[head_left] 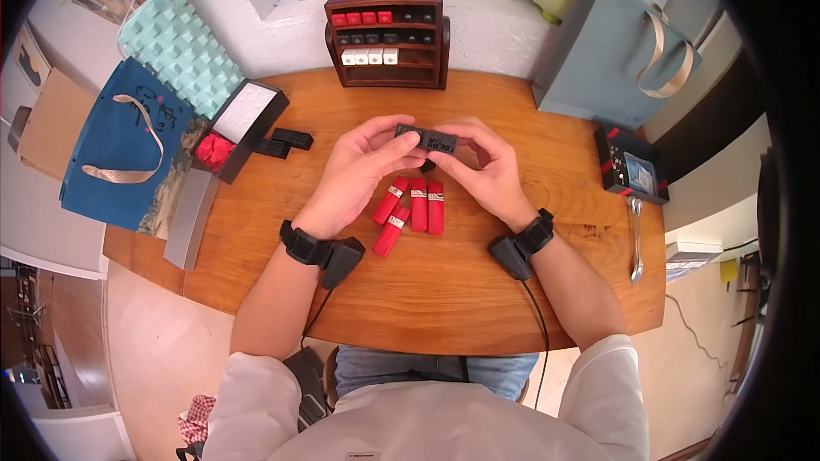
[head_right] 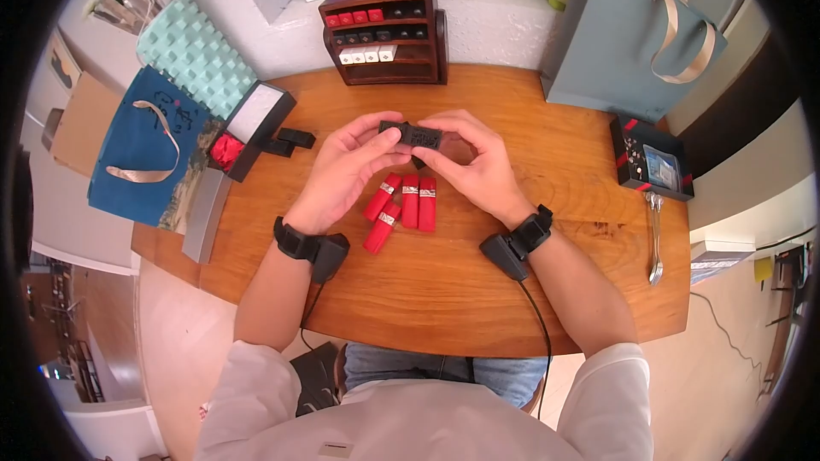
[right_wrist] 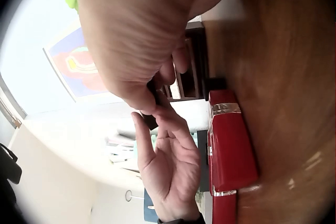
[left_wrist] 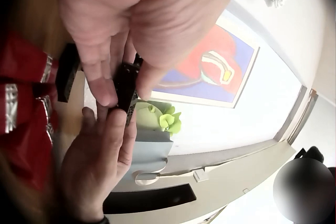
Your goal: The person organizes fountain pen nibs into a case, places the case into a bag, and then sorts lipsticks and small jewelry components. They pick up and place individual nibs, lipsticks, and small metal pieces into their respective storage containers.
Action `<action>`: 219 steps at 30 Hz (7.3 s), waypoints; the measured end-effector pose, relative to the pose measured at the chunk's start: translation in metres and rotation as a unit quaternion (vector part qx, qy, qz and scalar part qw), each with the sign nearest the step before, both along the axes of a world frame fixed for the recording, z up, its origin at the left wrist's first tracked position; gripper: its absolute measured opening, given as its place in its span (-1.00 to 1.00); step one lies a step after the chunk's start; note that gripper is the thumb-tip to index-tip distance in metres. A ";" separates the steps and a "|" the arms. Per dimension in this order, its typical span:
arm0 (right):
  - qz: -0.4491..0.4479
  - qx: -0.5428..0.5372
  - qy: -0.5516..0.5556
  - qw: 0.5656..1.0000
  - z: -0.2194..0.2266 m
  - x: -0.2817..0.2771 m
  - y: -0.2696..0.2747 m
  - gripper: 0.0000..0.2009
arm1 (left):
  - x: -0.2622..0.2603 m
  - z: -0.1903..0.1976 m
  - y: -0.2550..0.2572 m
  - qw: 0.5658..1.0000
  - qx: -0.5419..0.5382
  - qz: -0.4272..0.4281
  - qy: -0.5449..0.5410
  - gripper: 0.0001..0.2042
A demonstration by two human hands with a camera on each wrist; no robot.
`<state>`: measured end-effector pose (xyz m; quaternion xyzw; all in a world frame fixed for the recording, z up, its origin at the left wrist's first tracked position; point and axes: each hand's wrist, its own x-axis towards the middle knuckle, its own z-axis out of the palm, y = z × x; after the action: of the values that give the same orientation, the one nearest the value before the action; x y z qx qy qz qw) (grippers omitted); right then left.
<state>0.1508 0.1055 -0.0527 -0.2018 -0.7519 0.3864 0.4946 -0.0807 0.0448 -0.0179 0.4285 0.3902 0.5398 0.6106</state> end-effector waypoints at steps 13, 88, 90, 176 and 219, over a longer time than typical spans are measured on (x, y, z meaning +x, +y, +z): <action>0.083 -0.179 0.065 0.978 0.000 0.003 -0.005 -0.72 | -0.005 -0.014 0.007 0.997 0.054 -0.041 0.045 -0.79; 0.028 -0.226 0.046 0.973 0.001 0.001 0.001 -0.60 | 0.000 0.005 0.000 0.995 0.053 0.004 0.090 -0.64; 0.023 -0.246 0.049 0.968 0.001 0.003 0.001 -0.60 | -0.004 0.010 -0.001 0.994 0.061 0.000 0.092 -0.64; 0.056 -0.113 0.002 0.992 0.009 -0.004 -0.016 -0.47 | -0.001 0.003 -0.004 0.999 -0.031 -0.004 -0.038 -0.68; 0.166 -0.217 0.089 0.958 0.004 0.002 -0.008 -0.75 | -0.013 -0.006 0.001 0.998 -0.030 -0.033 -0.043 -0.80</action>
<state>0.1526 0.0972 -0.0490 -0.1415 -0.6257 0.6333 0.4329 -0.0934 0.0454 -0.0236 0.3994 0.3649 0.5253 0.6569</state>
